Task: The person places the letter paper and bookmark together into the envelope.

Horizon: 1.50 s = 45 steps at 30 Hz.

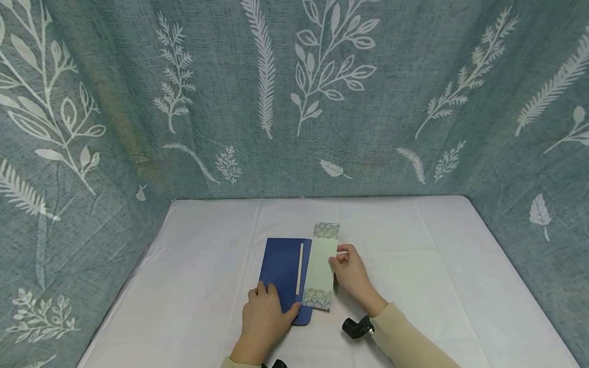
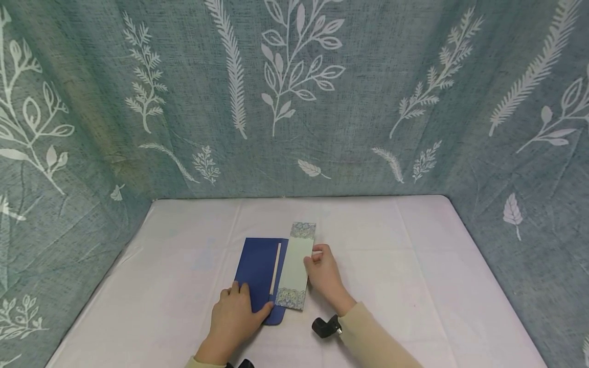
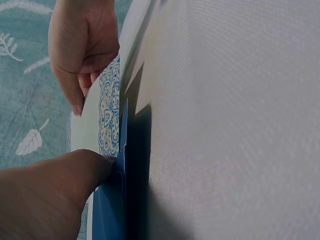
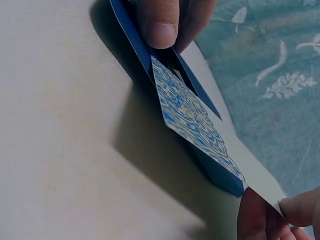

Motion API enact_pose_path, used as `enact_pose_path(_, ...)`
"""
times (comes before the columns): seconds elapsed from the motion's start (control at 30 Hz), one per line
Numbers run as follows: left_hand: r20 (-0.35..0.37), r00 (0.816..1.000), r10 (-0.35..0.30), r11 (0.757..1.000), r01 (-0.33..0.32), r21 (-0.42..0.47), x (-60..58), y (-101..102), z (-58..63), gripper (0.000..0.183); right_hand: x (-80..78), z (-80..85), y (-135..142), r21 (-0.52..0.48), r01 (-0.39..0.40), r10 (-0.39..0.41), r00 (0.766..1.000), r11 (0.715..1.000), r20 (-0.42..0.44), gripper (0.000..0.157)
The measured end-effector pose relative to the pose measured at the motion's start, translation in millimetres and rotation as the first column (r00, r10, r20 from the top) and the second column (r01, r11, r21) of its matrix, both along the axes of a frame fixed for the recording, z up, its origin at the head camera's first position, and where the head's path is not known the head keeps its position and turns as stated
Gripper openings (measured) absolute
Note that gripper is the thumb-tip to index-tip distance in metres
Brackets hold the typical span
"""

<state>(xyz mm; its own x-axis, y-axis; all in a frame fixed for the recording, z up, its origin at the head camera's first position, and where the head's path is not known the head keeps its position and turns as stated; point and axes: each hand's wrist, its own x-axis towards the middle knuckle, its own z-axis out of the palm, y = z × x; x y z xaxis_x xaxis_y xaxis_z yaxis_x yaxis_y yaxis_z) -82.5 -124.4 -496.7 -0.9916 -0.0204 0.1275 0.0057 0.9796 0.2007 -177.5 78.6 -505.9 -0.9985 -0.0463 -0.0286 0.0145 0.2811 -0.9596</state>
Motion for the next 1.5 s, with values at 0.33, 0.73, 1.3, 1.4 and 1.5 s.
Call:
enact_pose_path(0.33, 0.011, 1.0, 0.008, 1.0, -0.008, 0.01, 1.0, 0.6, 1.5, 0.088, 4.7, -1.7, -6.4, 0.04, -0.02, 0.021, 1.0, 0.999, -0.016, 0.031)
enact_pose_path(0.73, 0.035, 0.999, 0.009, 1.0, -0.009, -0.002, 0.7, 0.3, 1.3, 0.089, 1.7, -1.6, -10.4, 0.07, -0.037, 0.039, 0.999, 0.997, -0.03, 0.033)
enact_pose_path(1.3, 0.044, 0.999, 0.011, 1.0, -0.011, 0.017, 0.8, -0.5, 2.3, 0.089, 16.9, -3.0, -17.4, 0.092, -0.106, 0.103, 0.994, 0.99, 0.037, 0.034)
enact_pose_path(1.4, 0.028, 1.0, 0.009, 1.0, -0.01, 0.026, 1.6, -1.0, 1.8, 0.087, 19.8, -5.0, -18.1, 0.084, -0.128, 0.125, 0.992, 0.988, 0.034, 0.033)
enact_pose_path(1.5, 0.022, 1.0, 0.011, 0.999, -0.012, 0.036, 2.4, -1.3, 1.3, 0.087, 21.2, -6.3, -18.8, 0.079, -0.132, 0.13, 0.991, 0.988, 0.038, 0.033)
